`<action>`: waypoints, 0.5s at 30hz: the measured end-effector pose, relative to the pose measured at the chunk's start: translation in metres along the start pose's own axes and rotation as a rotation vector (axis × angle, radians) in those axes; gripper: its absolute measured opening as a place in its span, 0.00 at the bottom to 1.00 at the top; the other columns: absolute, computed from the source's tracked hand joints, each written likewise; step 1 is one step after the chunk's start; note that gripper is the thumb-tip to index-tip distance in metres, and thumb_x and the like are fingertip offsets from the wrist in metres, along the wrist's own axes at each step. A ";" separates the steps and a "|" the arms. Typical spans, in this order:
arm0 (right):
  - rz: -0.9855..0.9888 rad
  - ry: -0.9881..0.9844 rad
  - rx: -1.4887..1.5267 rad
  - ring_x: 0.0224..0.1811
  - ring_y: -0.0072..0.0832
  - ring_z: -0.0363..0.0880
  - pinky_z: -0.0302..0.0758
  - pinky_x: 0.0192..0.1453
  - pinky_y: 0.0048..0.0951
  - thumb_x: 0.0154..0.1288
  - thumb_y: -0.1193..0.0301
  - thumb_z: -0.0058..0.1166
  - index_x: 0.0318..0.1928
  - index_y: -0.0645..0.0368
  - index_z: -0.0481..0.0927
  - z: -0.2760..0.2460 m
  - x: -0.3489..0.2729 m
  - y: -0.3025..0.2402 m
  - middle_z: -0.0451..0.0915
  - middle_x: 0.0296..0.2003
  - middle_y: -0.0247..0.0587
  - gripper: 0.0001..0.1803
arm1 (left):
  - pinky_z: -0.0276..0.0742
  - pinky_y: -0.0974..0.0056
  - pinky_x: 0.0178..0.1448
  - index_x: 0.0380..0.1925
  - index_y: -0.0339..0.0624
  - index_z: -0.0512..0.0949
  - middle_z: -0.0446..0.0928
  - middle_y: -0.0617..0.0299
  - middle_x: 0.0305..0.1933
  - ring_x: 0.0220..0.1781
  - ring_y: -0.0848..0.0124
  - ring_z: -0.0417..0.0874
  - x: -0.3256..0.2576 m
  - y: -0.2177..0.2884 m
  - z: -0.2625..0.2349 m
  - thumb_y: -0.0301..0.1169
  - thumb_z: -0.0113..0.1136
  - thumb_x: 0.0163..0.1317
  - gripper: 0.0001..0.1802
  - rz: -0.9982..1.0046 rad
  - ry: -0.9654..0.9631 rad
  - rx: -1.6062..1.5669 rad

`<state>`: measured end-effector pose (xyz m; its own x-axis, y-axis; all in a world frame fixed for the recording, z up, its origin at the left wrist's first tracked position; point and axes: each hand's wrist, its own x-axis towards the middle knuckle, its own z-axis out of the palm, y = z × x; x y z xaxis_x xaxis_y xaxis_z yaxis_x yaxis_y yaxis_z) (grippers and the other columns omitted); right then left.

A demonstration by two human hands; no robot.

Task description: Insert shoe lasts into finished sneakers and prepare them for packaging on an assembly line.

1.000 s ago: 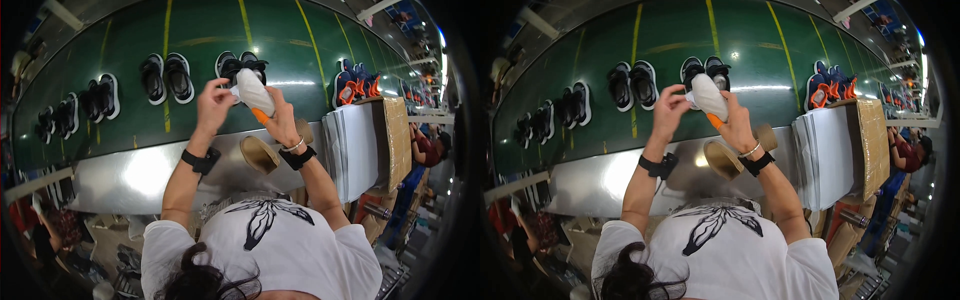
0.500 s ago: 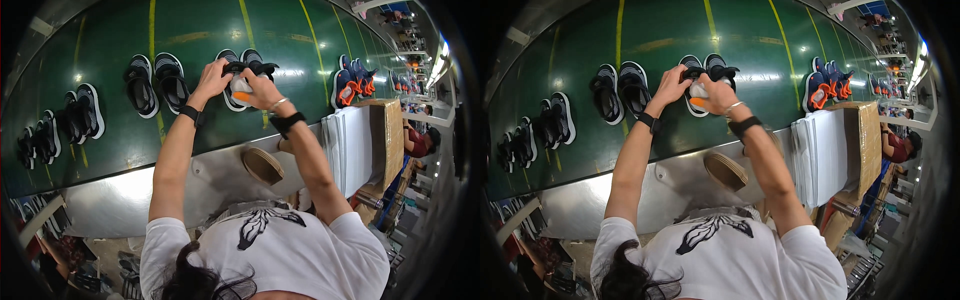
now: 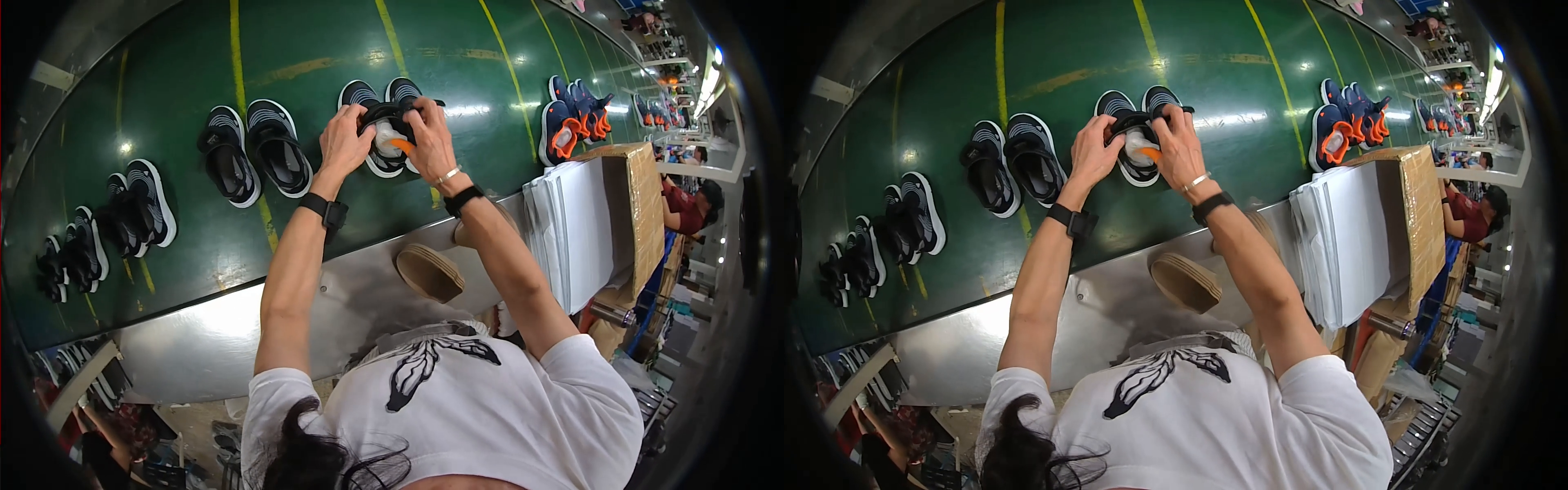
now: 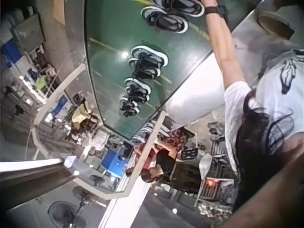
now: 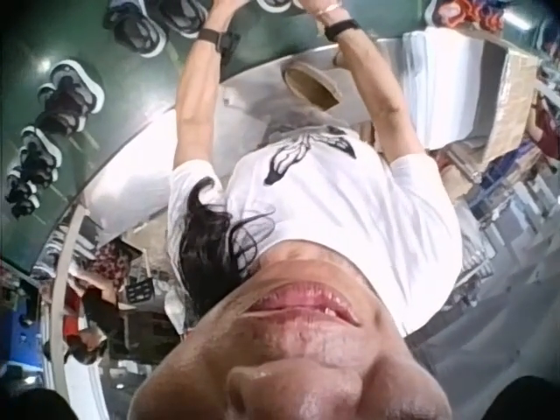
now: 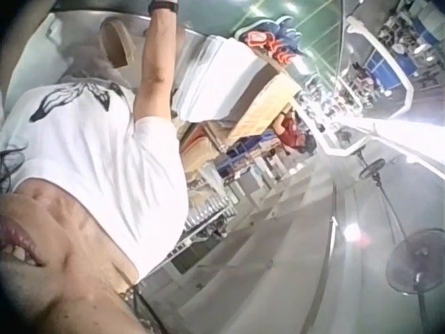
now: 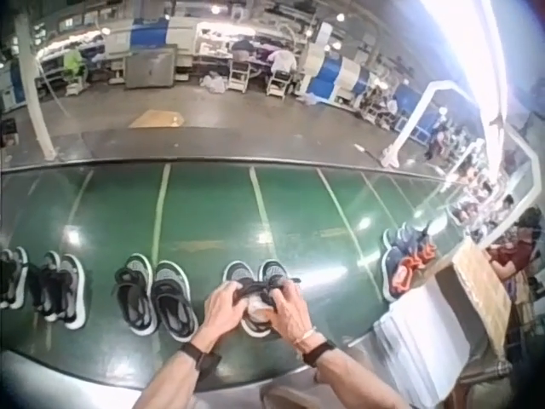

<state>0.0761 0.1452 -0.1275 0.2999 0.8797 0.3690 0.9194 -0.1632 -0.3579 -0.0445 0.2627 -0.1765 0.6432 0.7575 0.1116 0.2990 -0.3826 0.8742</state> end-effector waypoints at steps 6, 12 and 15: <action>0.076 -0.135 0.033 0.39 0.39 0.74 0.72 0.39 0.35 0.48 0.77 0.57 0.32 0.60 0.76 0.012 -0.013 0.007 0.73 0.33 0.45 0.08 | 0.73 0.55 0.41 0.36 0.39 0.74 0.74 0.55 0.36 0.38 0.54 0.77 -0.002 0.007 0.006 0.31 0.63 0.51 0.13 0.009 -0.005 0.057; -0.083 -0.005 -0.005 0.39 0.40 0.74 0.73 0.41 0.37 0.51 0.73 0.59 0.37 0.61 0.77 0.012 -0.014 -0.005 0.75 0.35 0.43 0.12 | 0.72 0.53 0.42 0.35 0.36 0.71 0.73 0.52 0.36 0.39 0.51 0.77 0.000 -0.004 0.011 0.31 0.64 0.51 0.15 0.110 0.082 0.162; 0.041 -0.168 -0.123 0.39 0.40 0.74 0.73 0.43 0.38 0.50 0.67 0.62 0.38 0.61 0.76 0.013 -0.017 -0.016 0.75 0.33 0.44 0.16 | 0.72 0.53 0.41 0.34 0.35 0.70 0.72 0.51 0.36 0.39 0.50 0.76 -0.005 -0.005 0.017 0.29 0.64 0.50 0.15 0.022 0.061 0.058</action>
<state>0.0530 0.1388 -0.1396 0.3005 0.9316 0.2044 0.9346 -0.2448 -0.2582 -0.0373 0.2517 -0.1901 0.6067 0.7785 0.1609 0.3262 -0.4284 0.8427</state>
